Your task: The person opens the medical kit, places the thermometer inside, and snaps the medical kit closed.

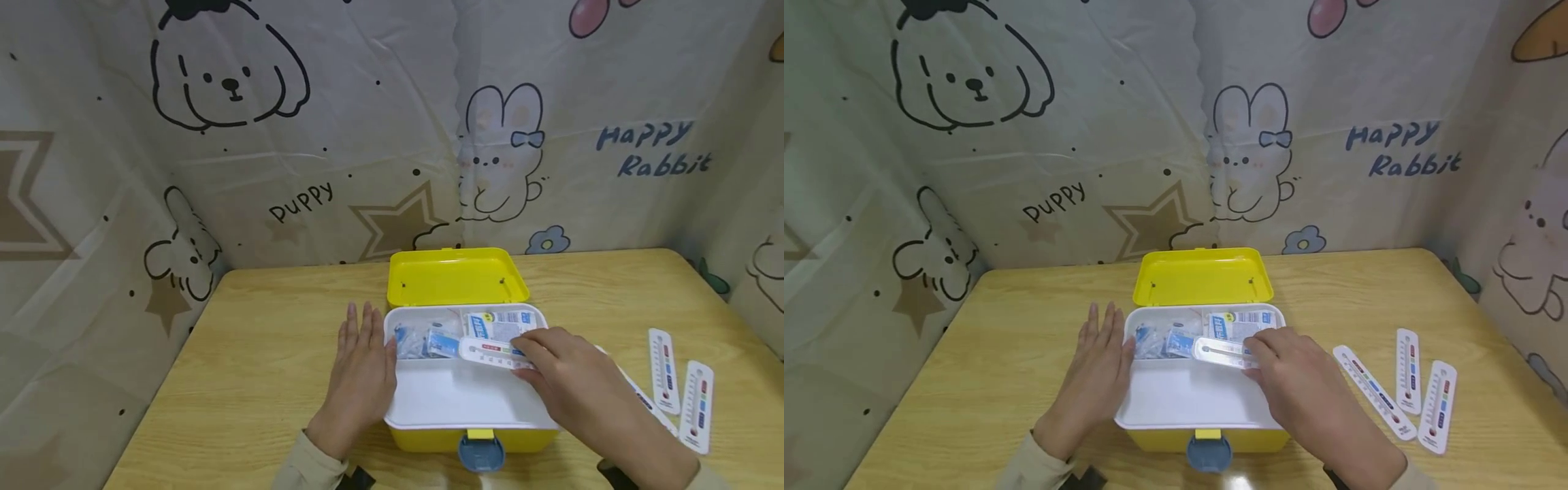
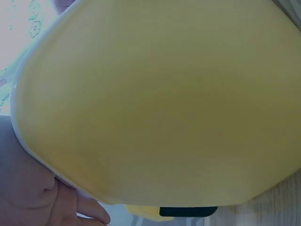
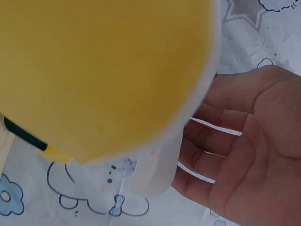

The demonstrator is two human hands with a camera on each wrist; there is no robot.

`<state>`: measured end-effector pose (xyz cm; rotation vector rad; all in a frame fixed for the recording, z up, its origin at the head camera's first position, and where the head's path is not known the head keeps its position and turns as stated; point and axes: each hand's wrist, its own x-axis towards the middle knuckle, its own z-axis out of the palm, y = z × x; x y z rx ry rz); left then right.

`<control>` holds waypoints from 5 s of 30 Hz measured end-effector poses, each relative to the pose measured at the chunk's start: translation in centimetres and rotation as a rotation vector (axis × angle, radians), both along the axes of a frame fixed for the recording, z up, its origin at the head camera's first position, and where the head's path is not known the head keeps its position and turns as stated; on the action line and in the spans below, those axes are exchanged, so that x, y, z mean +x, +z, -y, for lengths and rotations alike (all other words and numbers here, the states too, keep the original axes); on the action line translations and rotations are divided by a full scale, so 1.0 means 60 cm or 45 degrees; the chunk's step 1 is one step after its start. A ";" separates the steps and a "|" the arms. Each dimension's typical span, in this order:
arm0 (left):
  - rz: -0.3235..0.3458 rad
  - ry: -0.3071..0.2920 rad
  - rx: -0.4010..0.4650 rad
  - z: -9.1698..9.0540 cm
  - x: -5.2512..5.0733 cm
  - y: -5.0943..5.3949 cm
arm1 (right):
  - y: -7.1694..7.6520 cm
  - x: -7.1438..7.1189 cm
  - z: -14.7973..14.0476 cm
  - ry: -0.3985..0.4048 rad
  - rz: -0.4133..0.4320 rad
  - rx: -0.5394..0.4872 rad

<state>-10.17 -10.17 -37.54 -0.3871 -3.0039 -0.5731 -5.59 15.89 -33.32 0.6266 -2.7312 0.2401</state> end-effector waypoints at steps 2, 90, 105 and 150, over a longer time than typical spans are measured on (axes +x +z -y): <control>0.000 0.008 0.000 0.001 0.001 0.001 | -0.001 0.000 0.009 0.046 0.031 -0.004; -0.015 -0.033 -0.024 0.006 0.002 -0.003 | -0.064 -0.017 -0.150 0.004 -0.131 -0.333; -0.030 -0.045 -0.004 0.007 0.001 -0.005 | -0.145 -0.043 -0.231 -0.443 0.448 -0.226; -0.039 -0.009 0.019 0.007 0.001 -0.007 | -0.175 -0.047 -0.243 -0.511 0.547 -0.178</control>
